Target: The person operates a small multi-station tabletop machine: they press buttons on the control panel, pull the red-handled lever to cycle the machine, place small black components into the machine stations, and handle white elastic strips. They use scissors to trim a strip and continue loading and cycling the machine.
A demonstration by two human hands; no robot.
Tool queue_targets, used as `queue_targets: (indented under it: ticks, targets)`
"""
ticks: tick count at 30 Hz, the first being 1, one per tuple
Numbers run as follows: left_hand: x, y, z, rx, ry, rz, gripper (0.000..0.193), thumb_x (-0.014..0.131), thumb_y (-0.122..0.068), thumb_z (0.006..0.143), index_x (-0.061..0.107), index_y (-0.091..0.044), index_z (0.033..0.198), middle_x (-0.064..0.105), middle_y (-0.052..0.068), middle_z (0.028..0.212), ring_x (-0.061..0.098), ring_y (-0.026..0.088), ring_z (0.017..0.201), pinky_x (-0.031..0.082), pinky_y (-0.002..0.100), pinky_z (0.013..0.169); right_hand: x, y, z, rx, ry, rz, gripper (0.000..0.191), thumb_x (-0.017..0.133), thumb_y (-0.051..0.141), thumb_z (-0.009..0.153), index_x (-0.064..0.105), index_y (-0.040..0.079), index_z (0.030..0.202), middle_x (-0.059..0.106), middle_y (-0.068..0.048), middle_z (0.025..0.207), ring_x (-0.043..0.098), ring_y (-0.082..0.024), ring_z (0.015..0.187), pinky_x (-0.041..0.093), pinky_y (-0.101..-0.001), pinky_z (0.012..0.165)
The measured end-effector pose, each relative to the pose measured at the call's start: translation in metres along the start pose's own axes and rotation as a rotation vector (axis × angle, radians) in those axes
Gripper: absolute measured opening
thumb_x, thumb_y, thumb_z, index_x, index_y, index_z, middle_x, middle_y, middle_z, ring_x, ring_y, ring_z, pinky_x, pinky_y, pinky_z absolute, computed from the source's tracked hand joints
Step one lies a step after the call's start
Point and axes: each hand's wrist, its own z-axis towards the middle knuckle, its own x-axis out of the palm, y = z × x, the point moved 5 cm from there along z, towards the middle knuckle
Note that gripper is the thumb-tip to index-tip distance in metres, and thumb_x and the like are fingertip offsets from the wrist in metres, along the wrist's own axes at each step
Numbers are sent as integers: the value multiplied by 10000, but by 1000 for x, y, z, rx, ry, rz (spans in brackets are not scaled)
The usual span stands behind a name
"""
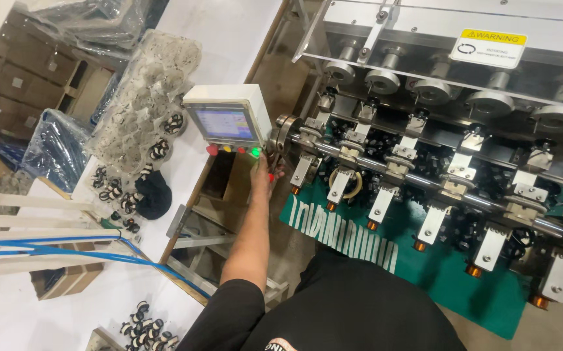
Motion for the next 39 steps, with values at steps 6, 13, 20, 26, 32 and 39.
queue_targets:
  ticks: [6, 13, 20, 26, 32, 39]
  targets:
    - [5, 4, 0, -29, -66, -91, 673, 522, -605, 995, 619, 6, 1260, 728, 132, 1051, 734, 250, 831, 583, 351, 623, -9, 8, 16, -23, 29, 15, 365, 715, 394, 1035, 698, 149, 1304, 730, -52, 1210, 730, -216, 1023, 610, -362, 805]
    - [-2, 11, 6, -50, -86, -130, 689, 447, -644, 1004, 618, -31, 1267, 734, 140, 1062, 723, 252, 852, 577, 354, 613, -8, 17, 21, -49, 35, 24, 352, 717, 383, 1044, 693, 150, 1306, 728, -46, 1207, 731, -205, 1020, 614, -355, 797]
    - [-9, 2, 5, -19, -73, -123, 644, 513, -580, 1015, 612, -15, 1308, 732, 136, 1119, 725, 249, 891, 582, 374, 647, -16, -5, -3, -3, -16, 5, 339, 718, 372, 1052, 688, 152, 1308, 727, -40, 1204, 732, -194, 1017, 617, -348, 790]
    - [-7, 7, 4, -81, -122, -132, 593, 436, -552, 1003, 618, -39, 1236, 736, 141, 1080, 712, 256, 765, 591, 377, 602, -16, -9, -8, 10, -28, 8, 328, 720, 363, 1060, 684, 154, 1310, 725, -34, 1202, 733, -185, 1014, 621, -341, 783]
    - [-1, 5, 3, -42, -128, -163, 535, 479, -516, 997, 589, -50, 1237, 729, 140, 1093, 724, 260, 799, 583, 385, 605, -9, 8, 11, -20, 13, 21, 317, 721, 353, 1067, 680, 155, 1312, 724, -29, 1199, 734, -176, 1011, 624, -335, 777]
    - [-6, -6, 3, -20, -104, -75, 604, 551, -538, 1004, 630, -3, 1272, 747, 151, 1088, 730, 236, 839, 580, 364, 615, 0, 30, 22, -56, 29, 41, 305, 722, 342, 1075, 675, 157, 1314, 722, -23, 1196, 734, -165, 1008, 627, -328, 769]
